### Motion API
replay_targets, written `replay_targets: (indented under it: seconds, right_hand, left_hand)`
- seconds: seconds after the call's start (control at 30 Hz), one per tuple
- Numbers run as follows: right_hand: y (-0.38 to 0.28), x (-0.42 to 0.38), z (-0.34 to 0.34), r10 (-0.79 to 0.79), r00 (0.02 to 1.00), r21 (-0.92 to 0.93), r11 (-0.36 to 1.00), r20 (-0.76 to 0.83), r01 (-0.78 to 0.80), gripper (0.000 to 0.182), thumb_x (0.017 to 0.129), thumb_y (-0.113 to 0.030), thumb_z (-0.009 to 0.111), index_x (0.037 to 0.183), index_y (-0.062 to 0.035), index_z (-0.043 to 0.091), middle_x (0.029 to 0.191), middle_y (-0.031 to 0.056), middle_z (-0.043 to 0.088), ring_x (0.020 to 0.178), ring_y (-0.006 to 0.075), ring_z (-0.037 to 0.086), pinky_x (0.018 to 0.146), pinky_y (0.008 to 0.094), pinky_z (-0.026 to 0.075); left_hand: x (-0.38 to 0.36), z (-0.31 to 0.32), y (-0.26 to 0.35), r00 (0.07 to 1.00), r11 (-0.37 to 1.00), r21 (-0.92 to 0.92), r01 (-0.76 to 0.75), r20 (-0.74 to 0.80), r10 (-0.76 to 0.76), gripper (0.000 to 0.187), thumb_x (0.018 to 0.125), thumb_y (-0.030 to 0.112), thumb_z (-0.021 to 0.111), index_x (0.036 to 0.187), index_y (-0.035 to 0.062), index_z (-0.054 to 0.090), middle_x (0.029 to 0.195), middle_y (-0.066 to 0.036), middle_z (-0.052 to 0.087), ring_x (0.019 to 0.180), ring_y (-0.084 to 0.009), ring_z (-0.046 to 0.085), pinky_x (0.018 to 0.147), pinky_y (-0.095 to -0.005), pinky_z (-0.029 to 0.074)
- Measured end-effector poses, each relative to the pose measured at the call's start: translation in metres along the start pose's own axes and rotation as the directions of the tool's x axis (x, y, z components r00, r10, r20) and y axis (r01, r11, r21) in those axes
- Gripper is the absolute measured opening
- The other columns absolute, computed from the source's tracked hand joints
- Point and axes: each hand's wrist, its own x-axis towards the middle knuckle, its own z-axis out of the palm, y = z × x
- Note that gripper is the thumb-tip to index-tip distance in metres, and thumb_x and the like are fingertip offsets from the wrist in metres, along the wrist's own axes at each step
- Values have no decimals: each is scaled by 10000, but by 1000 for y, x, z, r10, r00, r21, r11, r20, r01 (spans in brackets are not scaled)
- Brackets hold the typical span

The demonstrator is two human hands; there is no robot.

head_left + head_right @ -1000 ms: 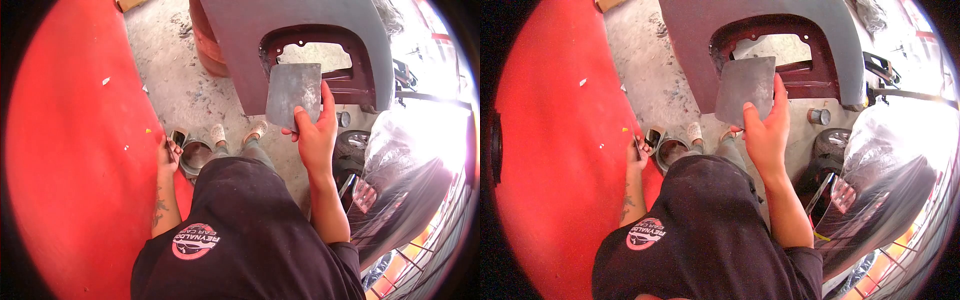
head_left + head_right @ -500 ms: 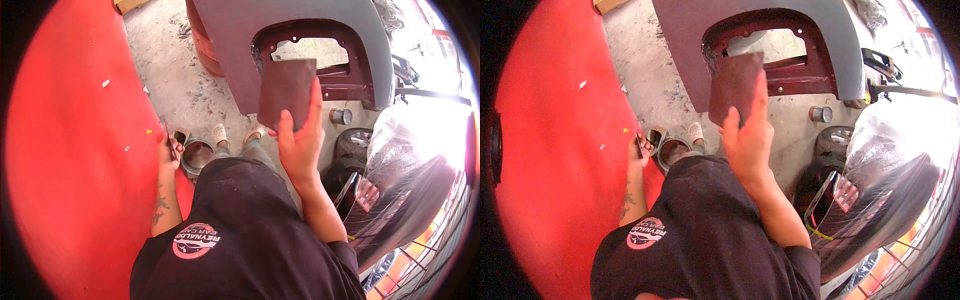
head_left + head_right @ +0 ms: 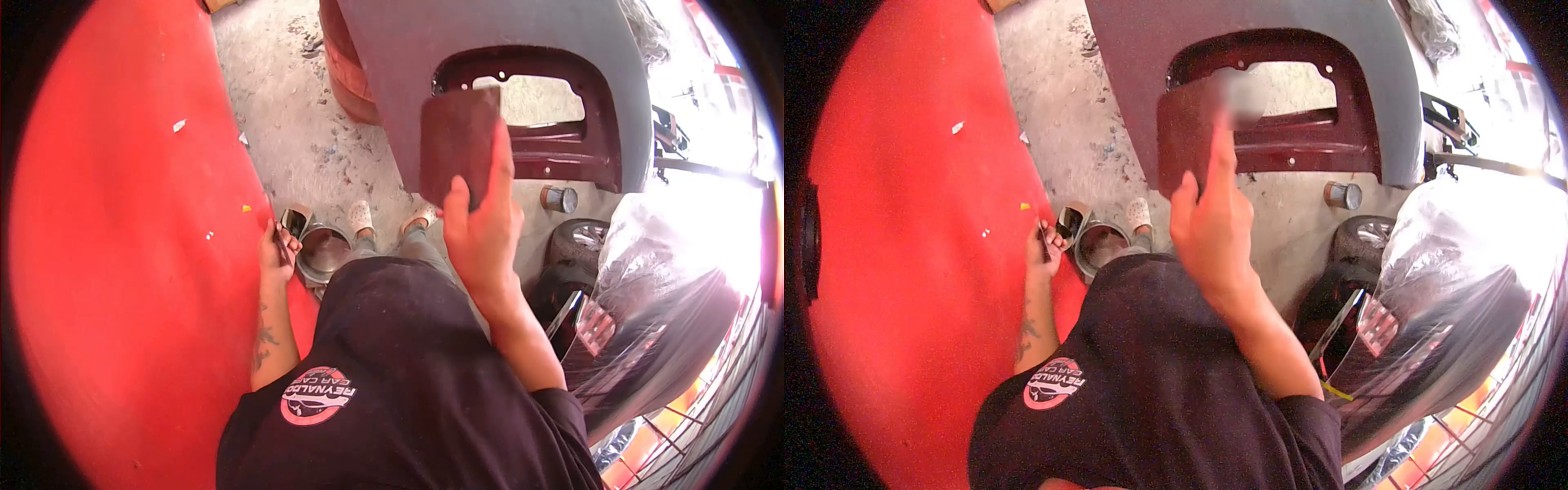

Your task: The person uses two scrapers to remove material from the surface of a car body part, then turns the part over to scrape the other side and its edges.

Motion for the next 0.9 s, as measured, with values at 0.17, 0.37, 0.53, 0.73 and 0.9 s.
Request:
replay_targets:
  seconds: [0.17,0.37,0.53,0.73,0.9]
  right_hand:
    - [14,1,-5,-62,995,92,993,-73,68,667,864,29,510,1463,-47,227,1380,186,460,1085,258,595,672,302,600]
    - [1,12,-25,-336,941,-183,928,-33,324,430,764,-8,655,1188,-10,590,944,158,681,863,350,659,781,400,523]
    - [17,7,-46,-619,739,-359,648,265,672,431,706,-100,613,1131,-161,652,1078,114,634,993,288,620,867,429,484]
    - [22,10,-26,-537,719,-311,660,441,684,432,732,-112,575,1156,-186,618,1167,132,573,1080,326,556,911,440,451]
    - [24,39,-4,-591,730,-264,685,343,679,445,739,-91,560,1169,-189,616,1145,148,561,1092,352,533,892,447,460]
  left_hand:
    - [-2,-2,0,999,1000,-14,-18,-29,18,274,974,386,470,801,184,537,554,11,457,501,-172,474,584,-350,420]
    - [3,-2,-1,999,1000,-10,-3,-49,2,268,972,384,475,807,181,533,549,10,460,490,-178,470,559,-345,402]
    - [6,-3,0,998,1000,-18,7,-54,-8,270,971,383,477,798,182,527,533,12,446,490,-181,476,559,-349,400]
    - [10,3,2,1000,999,-34,5,-28,-6,277,973,376,473,795,170,525,564,-3,466,488,-186,479,557,-351,405]
    - [7,17,5,1000,1000,14,0,-16,0,276,971,374,477,801,161,519,576,-4,462,507,-183,470,577,-350,406]
